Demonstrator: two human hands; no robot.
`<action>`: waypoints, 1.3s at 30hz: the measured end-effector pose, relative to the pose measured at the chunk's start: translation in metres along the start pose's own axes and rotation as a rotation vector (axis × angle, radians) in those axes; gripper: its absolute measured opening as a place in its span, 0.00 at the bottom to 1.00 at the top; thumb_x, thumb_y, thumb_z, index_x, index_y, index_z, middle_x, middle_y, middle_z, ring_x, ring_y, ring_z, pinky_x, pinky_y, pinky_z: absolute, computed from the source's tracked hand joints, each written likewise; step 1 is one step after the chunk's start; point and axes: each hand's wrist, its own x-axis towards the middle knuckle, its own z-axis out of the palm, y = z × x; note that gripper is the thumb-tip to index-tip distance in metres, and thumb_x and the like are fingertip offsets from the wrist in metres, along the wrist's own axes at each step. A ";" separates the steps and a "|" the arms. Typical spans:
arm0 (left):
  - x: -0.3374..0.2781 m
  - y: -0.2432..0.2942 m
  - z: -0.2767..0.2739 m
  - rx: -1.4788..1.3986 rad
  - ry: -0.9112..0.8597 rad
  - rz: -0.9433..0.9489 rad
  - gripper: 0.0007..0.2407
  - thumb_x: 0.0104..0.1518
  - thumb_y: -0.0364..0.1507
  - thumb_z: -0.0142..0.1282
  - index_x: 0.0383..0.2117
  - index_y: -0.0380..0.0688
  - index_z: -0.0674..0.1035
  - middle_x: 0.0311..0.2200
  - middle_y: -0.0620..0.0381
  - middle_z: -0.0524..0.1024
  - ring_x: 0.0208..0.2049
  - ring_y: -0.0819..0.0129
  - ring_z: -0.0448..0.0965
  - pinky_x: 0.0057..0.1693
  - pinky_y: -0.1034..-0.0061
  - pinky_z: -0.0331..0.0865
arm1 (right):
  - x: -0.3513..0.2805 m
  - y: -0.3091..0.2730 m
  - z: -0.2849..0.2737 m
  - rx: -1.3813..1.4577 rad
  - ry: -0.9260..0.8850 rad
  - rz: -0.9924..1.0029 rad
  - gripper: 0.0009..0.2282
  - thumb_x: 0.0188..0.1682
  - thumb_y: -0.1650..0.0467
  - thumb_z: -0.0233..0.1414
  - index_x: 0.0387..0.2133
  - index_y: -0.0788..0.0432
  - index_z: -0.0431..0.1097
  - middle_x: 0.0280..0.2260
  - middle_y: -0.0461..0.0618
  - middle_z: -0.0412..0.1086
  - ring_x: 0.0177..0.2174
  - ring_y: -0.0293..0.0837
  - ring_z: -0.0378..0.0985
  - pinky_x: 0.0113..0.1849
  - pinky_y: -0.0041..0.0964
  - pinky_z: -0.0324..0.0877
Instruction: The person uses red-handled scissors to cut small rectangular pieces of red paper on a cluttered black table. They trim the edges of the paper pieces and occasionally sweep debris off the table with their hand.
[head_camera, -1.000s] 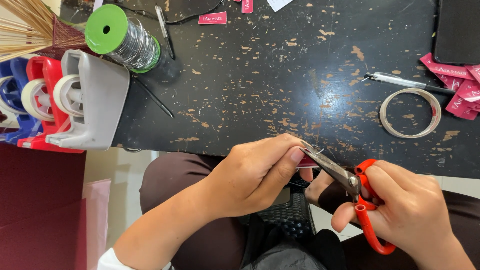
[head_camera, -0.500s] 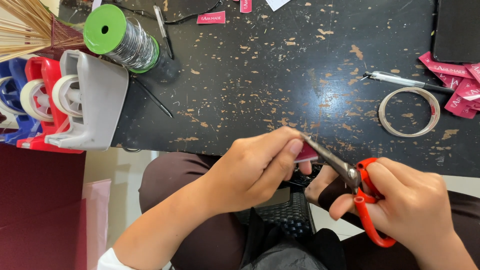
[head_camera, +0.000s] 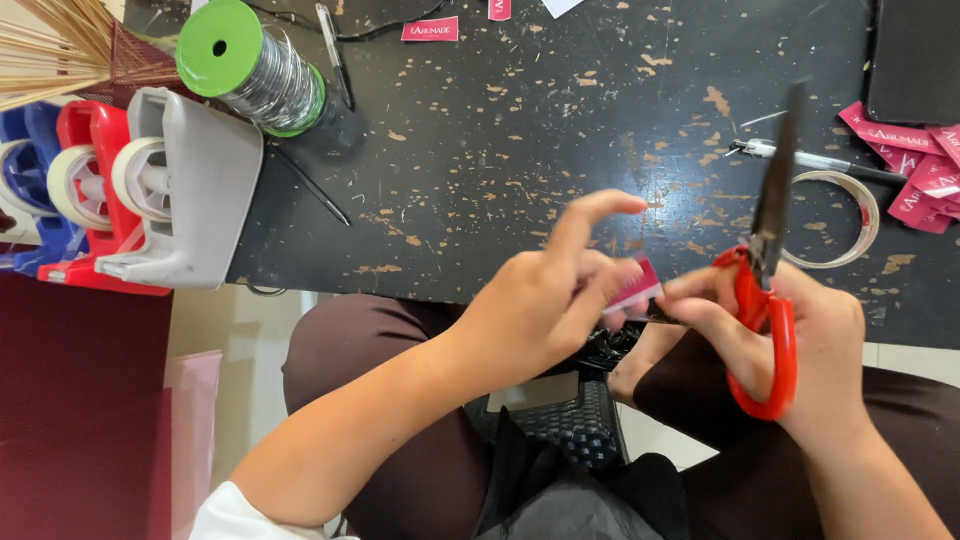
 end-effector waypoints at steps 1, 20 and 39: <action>0.000 -0.001 0.002 -0.003 -0.001 0.000 0.18 0.67 0.36 0.41 0.61 0.53 0.59 0.25 0.63 0.82 0.26 0.69 0.85 0.43 0.77 0.74 | 0.003 -0.004 0.001 -0.003 -0.001 0.002 0.17 0.48 0.68 0.62 0.13 0.57 0.65 0.31 0.35 0.79 0.30 0.30 0.74 0.41 0.26 0.65; -0.005 -0.004 0.039 -0.340 0.329 0.150 0.12 0.60 0.32 0.57 0.49 0.48 0.78 0.46 0.59 0.82 0.47 0.75 0.82 0.58 0.80 0.77 | -0.014 0.018 0.051 1.182 0.103 0.397 0.13 0.49 0.76 0.54 0.20 0.51 0.58 0.28 0.45 0.67 0.32 0.39 0.72 0.40 0.32 0.69; -0.007 -0.007 0.008 0.044 0.224 0.212 0.08 0.69 0.33 0.42 0.43 0.46 0.74 0.28 0.60 0.75 0.28 0.75 0.77 0.42 0.81 0.72 | -0.026 0.030 0.002 -0.177 -0.204 -0.109 0.15 0.23 0.66 0.45 0.20 0.58 0.48 0.15 0.41 0.63 0.19 0.46 0.53 0.23 0.41 0.57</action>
